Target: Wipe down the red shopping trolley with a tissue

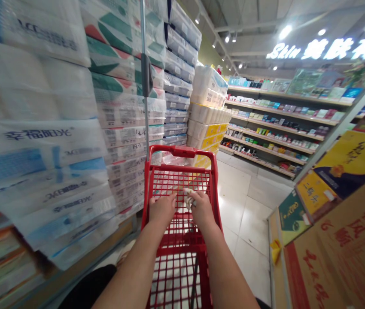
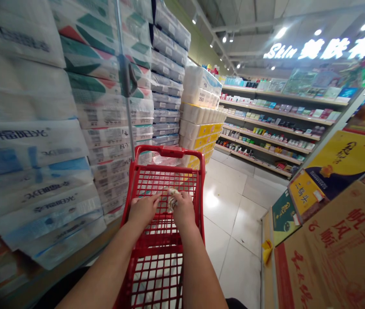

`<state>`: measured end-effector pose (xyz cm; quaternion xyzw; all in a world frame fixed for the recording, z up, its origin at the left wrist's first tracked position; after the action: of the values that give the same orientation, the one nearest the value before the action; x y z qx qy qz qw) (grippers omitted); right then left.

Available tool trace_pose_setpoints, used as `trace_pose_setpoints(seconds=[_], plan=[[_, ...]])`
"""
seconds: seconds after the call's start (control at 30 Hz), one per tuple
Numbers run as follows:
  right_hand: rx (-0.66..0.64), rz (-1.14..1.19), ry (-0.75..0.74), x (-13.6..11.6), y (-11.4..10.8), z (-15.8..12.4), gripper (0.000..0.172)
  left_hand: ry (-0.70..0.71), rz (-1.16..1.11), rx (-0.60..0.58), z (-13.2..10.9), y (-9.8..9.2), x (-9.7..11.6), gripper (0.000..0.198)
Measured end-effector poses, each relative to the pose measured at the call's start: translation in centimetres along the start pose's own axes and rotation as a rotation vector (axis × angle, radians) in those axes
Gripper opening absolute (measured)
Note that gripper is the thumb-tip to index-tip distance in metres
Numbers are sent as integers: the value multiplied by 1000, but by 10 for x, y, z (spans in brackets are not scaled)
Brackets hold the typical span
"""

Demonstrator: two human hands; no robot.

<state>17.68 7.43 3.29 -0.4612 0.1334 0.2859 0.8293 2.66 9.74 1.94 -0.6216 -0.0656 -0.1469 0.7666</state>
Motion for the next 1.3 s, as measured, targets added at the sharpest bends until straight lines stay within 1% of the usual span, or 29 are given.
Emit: trace_pose_setpoints(seconds=[0.07, 0.1, 0.17, 0.23, 0.3, 0.33, 0.43, 0.47, 0.53, 0.6, 0.67, 0.7, 0.8, 0.83, 0.9, 1.0, 1.07, 1.17, 1.2, 1.23, 1.3], plan=[[89, -85, 88, 9, -11, -1, 40, 0, -2, 11, 0, 0, 0, 36], [103, -118, 116, 11, -13, -2, 40, -2, -4, 14, 0, 0, 0, 36], [58, -122, 93, 6, -7, -3, 42, 0, -7, 18, 0, 0, 0, 36], [-35, -53, -6, -7, 6, -4, 48, 6, -2, 19, 0, 0, 0, 35], [-69, 3, -69, -15, 11, -4, 53, 14, 6, 23, 0, -1, 1, 35], [-50, 1, -60, -14, 8, -4, 54, 13, 9, 24, 0, -2, 0, 35], [57, -86, 61, 1, -6, -3, 51, 2, 9, 15, 0, -1, -1, 36], [63, -104, 81, 3, -7, -4, 49, -1, 6, 11, 0, 0, -1, 36], [7, -97, 38, -2, 0, -4, 48, -2, 2, 8, 0, 0, 0, 37], [-76, -55, -58, -15, 11, -6, 52, 1, 5, 5, 0, 0, 0, 37], [-97, -31, -98, -21, 15, -6, 54, 4, 7, -2, 0, 1, 1, 37], [-76, -37, -76, -18, 12, -5, 53, 4, 4, -3, 0, 1, 0, 37], [17, -104, 58, -3, 0, -4, 46, 1, -12, 9, 1, 1, 0, 37], [24, -117, 80, -1, -1, -5, 45, 0, -14, 13, 1, 1, 0, 37], [-16, -98, 41, -7, 4, -5, 44, 3, -11, 18, 1, 1, 0, 37], [-108, -20, -87, -24, 15, -7, 50, 18, 8, 17, 0, 1, 2, 37], [-90, -14, -69, -22, 12, -6, 51, 20, 8, 20, -1, 0, 2, 36], [4, -56, 64, -5, 0, -6, 44, 11, -13, 21, -1, 0, 2, 37], [11, -54, 83, -4, -1, -6, 43, 8, -17, 19, -1, 0, 1, 37], [-1, -39, 77, -5, 2, -6, 42, 6, -16, 16, -1, 0, 1, 37], [-74, 20, -2, -16, 12, -7, 46, 8, -7, 10, -1, 0, 2, 36]])
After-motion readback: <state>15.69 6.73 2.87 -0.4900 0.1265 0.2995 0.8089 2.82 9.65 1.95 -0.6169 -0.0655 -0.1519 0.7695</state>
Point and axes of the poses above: each hand's wrist, its own z-axis towards the middle knuckle, its own y-axis out of the palm, x = y × z, the point moved 10 cm from there along z, towards the middle knuckle, and after that the axes turned 3 degrees about -y, right-handed, at the moved point
